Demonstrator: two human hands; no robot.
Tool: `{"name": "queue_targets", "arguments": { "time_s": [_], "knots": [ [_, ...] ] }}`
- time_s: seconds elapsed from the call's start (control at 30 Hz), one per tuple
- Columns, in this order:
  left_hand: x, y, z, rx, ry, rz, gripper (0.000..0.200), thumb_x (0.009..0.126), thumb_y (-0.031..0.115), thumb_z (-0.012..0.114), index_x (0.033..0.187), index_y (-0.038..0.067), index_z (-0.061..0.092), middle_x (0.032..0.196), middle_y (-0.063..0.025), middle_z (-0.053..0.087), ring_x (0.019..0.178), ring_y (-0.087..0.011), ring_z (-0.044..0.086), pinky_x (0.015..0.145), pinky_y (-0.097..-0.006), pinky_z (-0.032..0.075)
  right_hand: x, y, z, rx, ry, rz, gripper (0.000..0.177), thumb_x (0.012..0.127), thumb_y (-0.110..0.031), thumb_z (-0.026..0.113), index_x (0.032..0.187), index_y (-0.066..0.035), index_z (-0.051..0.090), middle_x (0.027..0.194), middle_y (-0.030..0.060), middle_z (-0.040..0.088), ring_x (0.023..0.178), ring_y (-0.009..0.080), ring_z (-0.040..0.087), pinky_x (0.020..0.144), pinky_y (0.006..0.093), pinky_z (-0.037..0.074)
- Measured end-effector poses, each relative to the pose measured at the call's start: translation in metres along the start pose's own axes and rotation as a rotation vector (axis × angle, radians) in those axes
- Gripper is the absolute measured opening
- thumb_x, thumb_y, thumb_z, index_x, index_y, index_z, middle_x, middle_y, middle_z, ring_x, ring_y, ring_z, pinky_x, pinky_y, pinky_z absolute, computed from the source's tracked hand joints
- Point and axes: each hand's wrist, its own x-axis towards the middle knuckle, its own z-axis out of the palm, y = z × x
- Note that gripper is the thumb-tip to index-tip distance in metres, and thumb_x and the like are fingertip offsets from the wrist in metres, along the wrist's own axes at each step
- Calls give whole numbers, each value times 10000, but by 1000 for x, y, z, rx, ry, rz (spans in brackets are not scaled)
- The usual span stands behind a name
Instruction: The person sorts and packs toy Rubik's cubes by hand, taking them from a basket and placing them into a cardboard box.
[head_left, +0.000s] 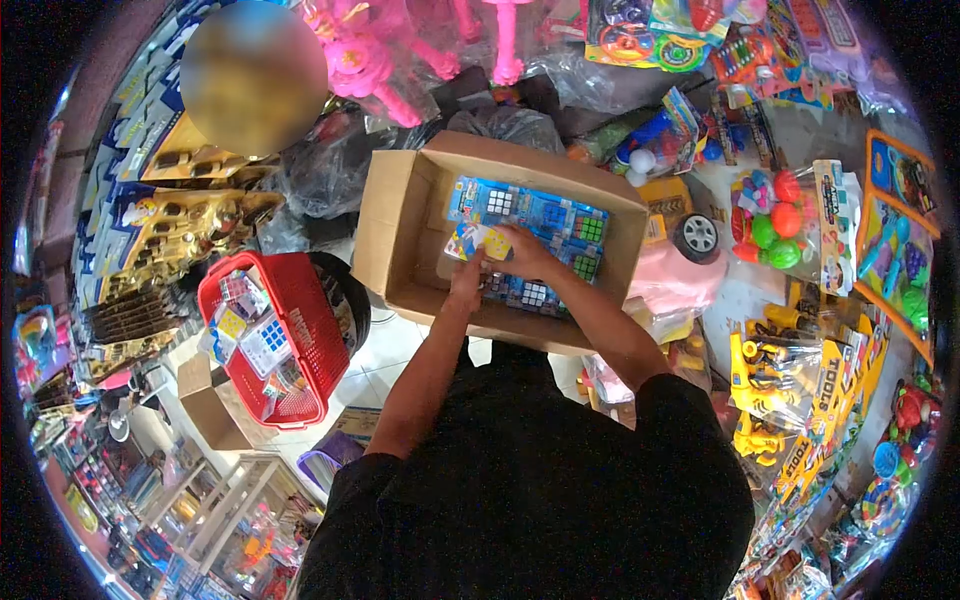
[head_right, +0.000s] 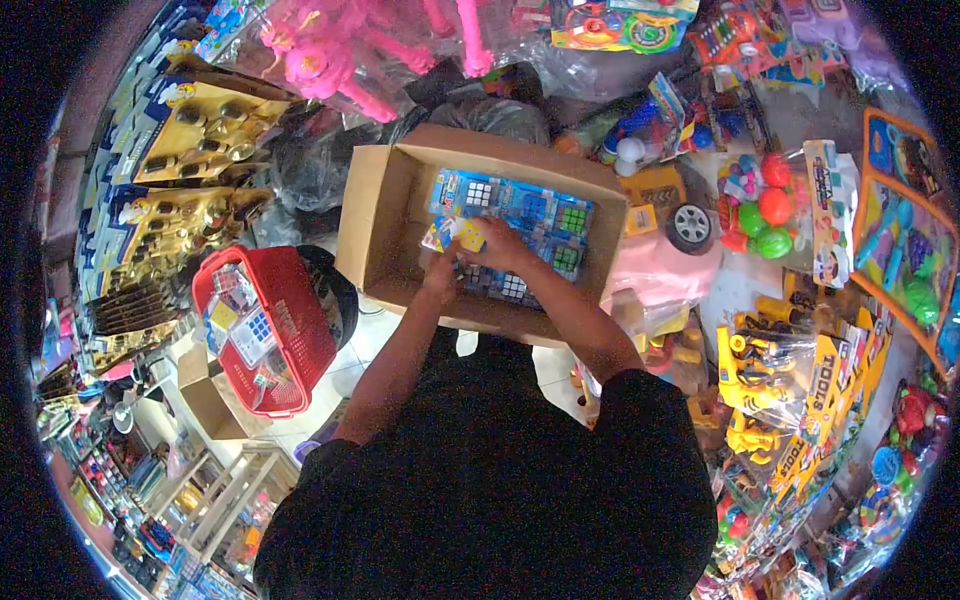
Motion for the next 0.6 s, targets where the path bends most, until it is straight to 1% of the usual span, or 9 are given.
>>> {"name": "queue_targets", "arguments": {
  "time_s": [0.03,0.07,0.13,0.23,0.27,0.33,0.43,0.5,0.6],
  "knots": [
    [3,-2,-3,30,-13,-108,518,816,469,638,1183,167,433,1034,-30,557,848,-159,549,606,-332,458,2,2,2,-9,-16,76,690,713,-418,744,1238,-44,499,1217,151,520,1165,331,470,984,438,376],
    [5,-4,-5,13,5,-133,536,834,475,604,1231,168,416,1133,-60,505,940,-203,514,713,-374,435,4,3,4,-17,-34,153,700,707,-415,744,1248,-49,491,1209,150,520,1178,332,460,986,445,374],
    [7,-3,-9,-23,45,-176,576,871,488,536,1327,170,381,1330,-120,402,1123,-292,445,925,-460,389,9,5,4,-183,-6,133,694,698,-345,749,1267,-65,466,1218,150,507,1185,334,458,974,460,380],
    [2,8,-22,7,29,-123,574,882,486,516,1343,174,377,1362,-116,389,1121,-292,455,940,-432,386,11,19,11,-400,16,45,703,679,-254,754,1284,-88,435,1263,136,471,1177,329,468,942,475,398],
    [-4,10,-27,12,-32,-48,587,875,487,519,1333,143,389,1337,-122,409,1140,-280,445,930,-420,390,11,28,16,-467,23,7,710,672,-225,756,1288,-96,426,1283,129,457,1171,326,474,929,479,406],
    [-29,20,-34,21,-152,108,619,862,490,526,1312,81,412,1286,-135,448,1180,-257,424,909,-396,397,5,43,28,-417,31,66,757,652,-212,772,1305,-100,405,1260,130,461,1163,333,471,918,507,389],
    [-60,34,-50,-9,-212,133,584,898,457,493,1288,29,412,1225,-143,493,1119,-260,495,886,-385,417,1,43,37,-360,62,124,781,647,-209,780,1319,-114,393,1250,127,461,1172,330,461,926,518,371],
    [-75,33,-65,-87,-234,173,534,921,417,475,1269,15,421,1182,-144,520,1063,-255,538,877,-375,426,0,39,40,-356,76,108,715,641,-205,781,1262,-121,436,1269,123,448,1163,339,454,965,479,346],
    [-93,24,-88,-185,-258,199,445,950,381,457,1230,35,459,1120,-122,560,1011,-247,578,867,-365,440,-2,38,36,-372,34,91,732,633,-217,791,1266,-136,432,1271,113,447,1173,326,451,966,504,328]
  ]
}}
